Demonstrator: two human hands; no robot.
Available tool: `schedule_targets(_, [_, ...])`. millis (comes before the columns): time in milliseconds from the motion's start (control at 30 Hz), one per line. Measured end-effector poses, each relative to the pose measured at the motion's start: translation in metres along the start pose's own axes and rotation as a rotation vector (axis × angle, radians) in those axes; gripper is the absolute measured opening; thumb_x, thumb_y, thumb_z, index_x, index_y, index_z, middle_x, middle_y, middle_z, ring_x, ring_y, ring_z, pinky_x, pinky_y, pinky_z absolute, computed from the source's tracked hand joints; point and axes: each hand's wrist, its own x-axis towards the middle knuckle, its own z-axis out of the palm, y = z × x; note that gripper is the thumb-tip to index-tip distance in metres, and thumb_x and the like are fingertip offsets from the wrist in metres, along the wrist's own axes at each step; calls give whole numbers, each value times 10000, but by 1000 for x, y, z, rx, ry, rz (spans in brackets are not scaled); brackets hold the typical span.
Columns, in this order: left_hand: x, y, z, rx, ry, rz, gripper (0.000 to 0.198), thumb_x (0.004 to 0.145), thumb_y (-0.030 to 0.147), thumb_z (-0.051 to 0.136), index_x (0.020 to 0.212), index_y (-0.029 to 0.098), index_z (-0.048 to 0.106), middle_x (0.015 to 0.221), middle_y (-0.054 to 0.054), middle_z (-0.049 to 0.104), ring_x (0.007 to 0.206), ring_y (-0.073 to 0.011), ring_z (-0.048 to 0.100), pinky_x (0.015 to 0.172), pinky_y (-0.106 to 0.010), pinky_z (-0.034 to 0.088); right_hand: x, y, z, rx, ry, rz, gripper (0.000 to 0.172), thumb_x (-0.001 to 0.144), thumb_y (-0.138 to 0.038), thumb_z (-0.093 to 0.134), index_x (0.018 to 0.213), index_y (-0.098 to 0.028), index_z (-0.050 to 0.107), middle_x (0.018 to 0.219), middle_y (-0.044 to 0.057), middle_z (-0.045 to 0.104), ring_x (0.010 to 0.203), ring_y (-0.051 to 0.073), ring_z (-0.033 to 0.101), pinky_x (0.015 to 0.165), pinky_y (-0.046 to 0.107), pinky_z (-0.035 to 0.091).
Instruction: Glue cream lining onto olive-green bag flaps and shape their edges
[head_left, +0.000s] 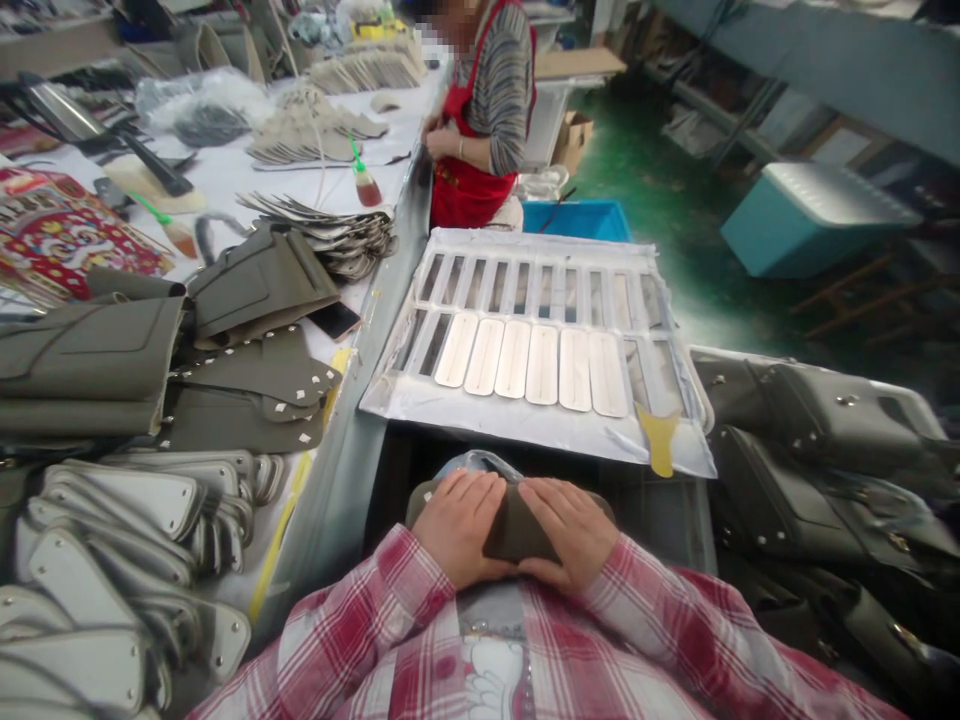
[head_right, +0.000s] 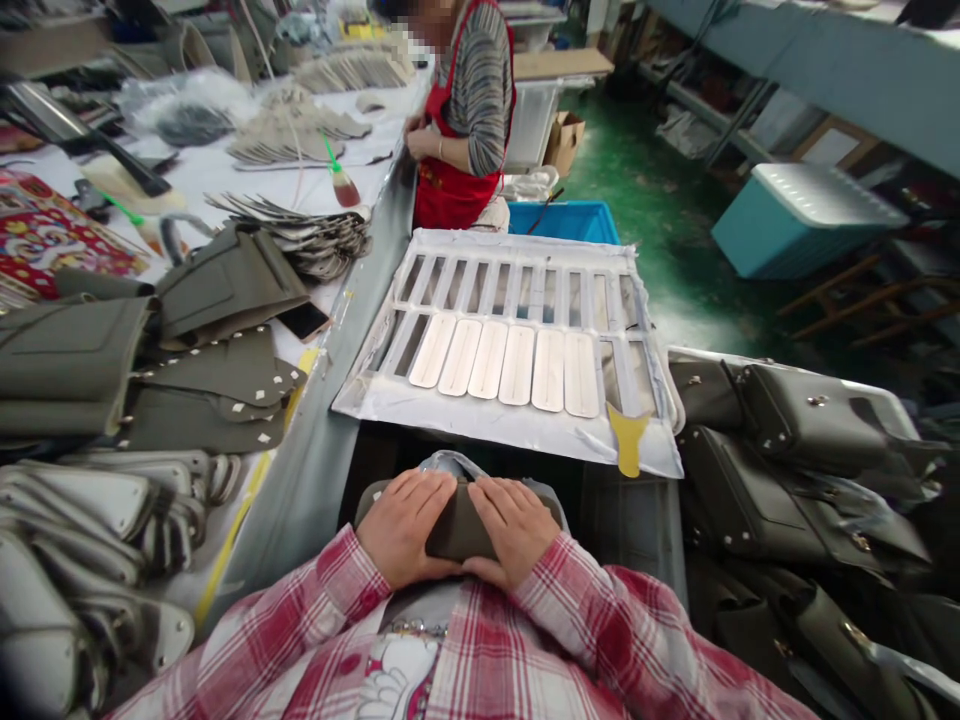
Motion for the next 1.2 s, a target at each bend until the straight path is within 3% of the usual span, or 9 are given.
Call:
schedule_targets(267, [0,0,5,24,77,-20,765,693,629,581,1189,49,524,1158,-201,583,1098,-338,523,1020,-503,342,1,3,3,22,60,11,701,839,-639,397,1220,-61,509,1153,195,553,1096,304,475,921,481,396])
schedule_targets(567, [-3,-2,3,68,45,-3,763,728,637,552,1252,87,475,1207,-189,569,1131,-342,509,1058,-553,240,-3,6,-1,-22,26,7,703,833,-630,415,1245,-68,509,1208,193,528,1144,308,449,944,479,376])
schedule_targets(667, [0,0,-1,30,7,-41,793,660,627,626,1229,93,483,1197,-172,571,1120,-329,506,1058,-519,250,-6,10,-4,-27,67,32,680,830,-625,432,1219,-74,524,1171,181,547,1111,295,471,933,460,377])
schedule_targets(800, [11,3,-5,-23,-88,-150,774,555,540,709,1175,122,505,1130,-133,587,1033,-312,522,976,-482,326,-1,16,-10,7,-36,87,765,717,-663,543,1198,-69,538,1107,176,558,1002,302,505,851,451,403])
schedule_targets(900, [17,5,-6,-31,-86,-174,662,575,501,674,1113,142,531,1076,-126,592,982,-308,526,912,-470,351,7,17,-13,31,-155,119,801,593,-630,667,1172,-87,559,1094,168,557,967,313,504,799,441,410])
schedule_targets(1000, [19,4,-5,-44,-74,-187,591,605,504,640,1062,142,543,1037,-121,593,962,-298,528,898,-460,353,12,16,-14,59,-151,156,754,540,-544,725,1123,-88,577,1080,164,559,957,311,499,788,435,406])
schedule_targets(1200, [19,3,-4,-54,-40,-170,602,604,511,635,1069,140,543,1022,-119,599,964,-300,533,893,-461,371,12,17,-16,94,-164,130,715,595,-513,706,1151,-92,550,1106,167,548,990,312,488,803,431,399])
